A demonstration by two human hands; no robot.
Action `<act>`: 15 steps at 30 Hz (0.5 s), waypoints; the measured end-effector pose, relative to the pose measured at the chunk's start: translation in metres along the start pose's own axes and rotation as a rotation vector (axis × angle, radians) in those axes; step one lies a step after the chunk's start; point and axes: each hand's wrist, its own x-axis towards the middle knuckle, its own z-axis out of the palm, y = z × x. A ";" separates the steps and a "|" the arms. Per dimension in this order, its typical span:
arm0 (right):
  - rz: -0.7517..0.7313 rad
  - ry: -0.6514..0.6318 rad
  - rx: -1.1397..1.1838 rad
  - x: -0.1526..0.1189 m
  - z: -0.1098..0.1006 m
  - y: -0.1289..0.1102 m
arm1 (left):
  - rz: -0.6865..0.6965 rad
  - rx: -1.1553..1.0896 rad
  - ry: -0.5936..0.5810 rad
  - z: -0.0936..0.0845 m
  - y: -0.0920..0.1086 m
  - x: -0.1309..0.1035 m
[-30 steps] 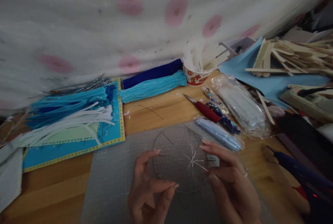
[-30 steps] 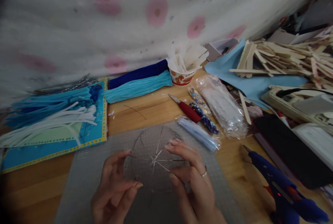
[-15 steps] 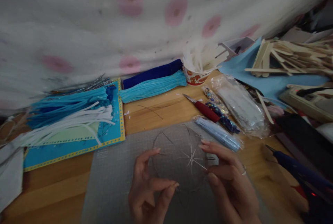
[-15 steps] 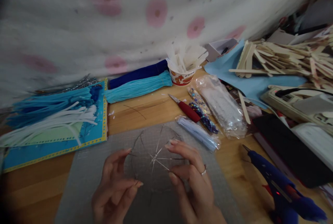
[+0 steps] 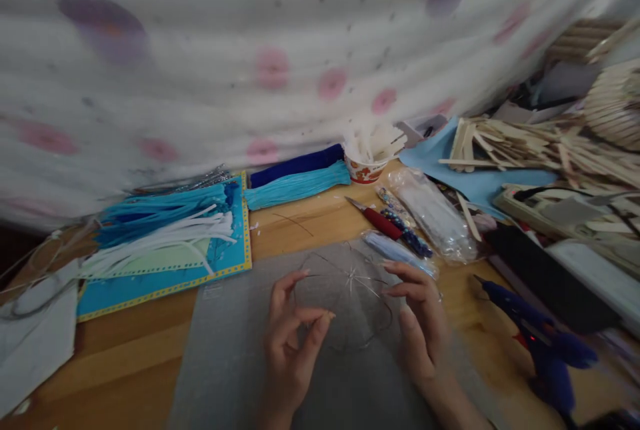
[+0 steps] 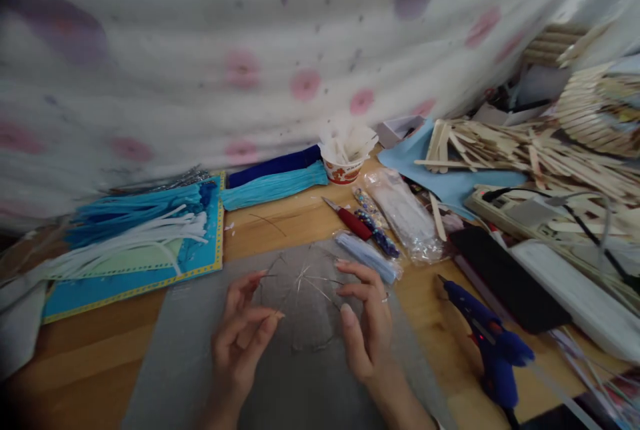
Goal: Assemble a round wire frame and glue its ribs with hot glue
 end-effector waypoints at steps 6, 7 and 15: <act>0.001 0.162 0.085 -0.001 0.005 0.012 | -0.010 -0.041 0.059 0.004 -0.001 0.002; 0.011 0.152 0.102 -0.001 0.006 0.013 | -0.013 -0.045 0.066 0.005 -0.001 0.003; 0.011 0.151 0.048 0.002 0.010 0.012 | 0.013 -0.029 0.079 0.005 -0.001 0.005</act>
